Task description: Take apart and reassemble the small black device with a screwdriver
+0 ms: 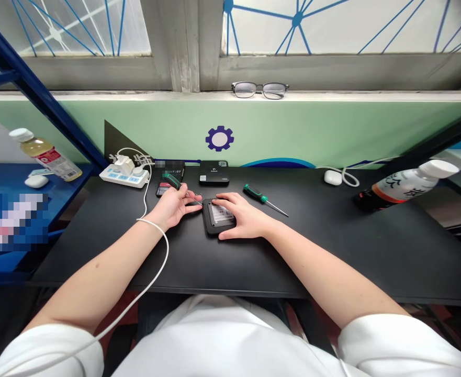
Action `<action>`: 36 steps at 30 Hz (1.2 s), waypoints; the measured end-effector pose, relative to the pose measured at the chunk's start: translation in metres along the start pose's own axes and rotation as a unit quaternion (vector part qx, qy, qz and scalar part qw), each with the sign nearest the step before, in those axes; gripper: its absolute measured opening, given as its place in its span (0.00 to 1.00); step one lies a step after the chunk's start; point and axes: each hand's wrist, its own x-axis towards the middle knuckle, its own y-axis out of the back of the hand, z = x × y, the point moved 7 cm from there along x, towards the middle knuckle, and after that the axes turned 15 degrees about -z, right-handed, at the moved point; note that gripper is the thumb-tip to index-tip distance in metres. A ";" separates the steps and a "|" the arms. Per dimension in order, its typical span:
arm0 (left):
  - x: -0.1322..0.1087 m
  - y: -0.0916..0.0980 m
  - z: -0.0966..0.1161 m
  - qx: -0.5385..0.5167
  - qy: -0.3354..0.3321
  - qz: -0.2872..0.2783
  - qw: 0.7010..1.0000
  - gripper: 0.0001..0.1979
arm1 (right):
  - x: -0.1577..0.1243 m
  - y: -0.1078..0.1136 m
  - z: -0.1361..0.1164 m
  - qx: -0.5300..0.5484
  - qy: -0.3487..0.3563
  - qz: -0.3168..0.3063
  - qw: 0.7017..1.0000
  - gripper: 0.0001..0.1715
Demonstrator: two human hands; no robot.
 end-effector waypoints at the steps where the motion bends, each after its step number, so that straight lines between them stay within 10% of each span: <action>1: 0.000 -0.001 0.000 0.004 0.001 -0.003 1.000 0.15 | 0.000 0.001 0.002 -0.002 -0.005 0.005 1.000 0.62; 29: -0.009 -0.011 0.007 0.086 -0.015 0.024 0.996 0.16 | 0.000 0.003 0.008 -0.027 -0.029 0.045 0.998 0.58; 33: -0.014 -0.002 0.023 0.322 0.010 0.110 0.940 0.12 | -0.002 0.006 0.003 -0.045 -0.034 0.020 0.998 0.58; 36: -0.016 -0.002 0.030 0.533 0.068 0.135 0.833 0.14 | -0.004 0.009 -0.002 -0.062 -0.043 0.004 0.997 0.58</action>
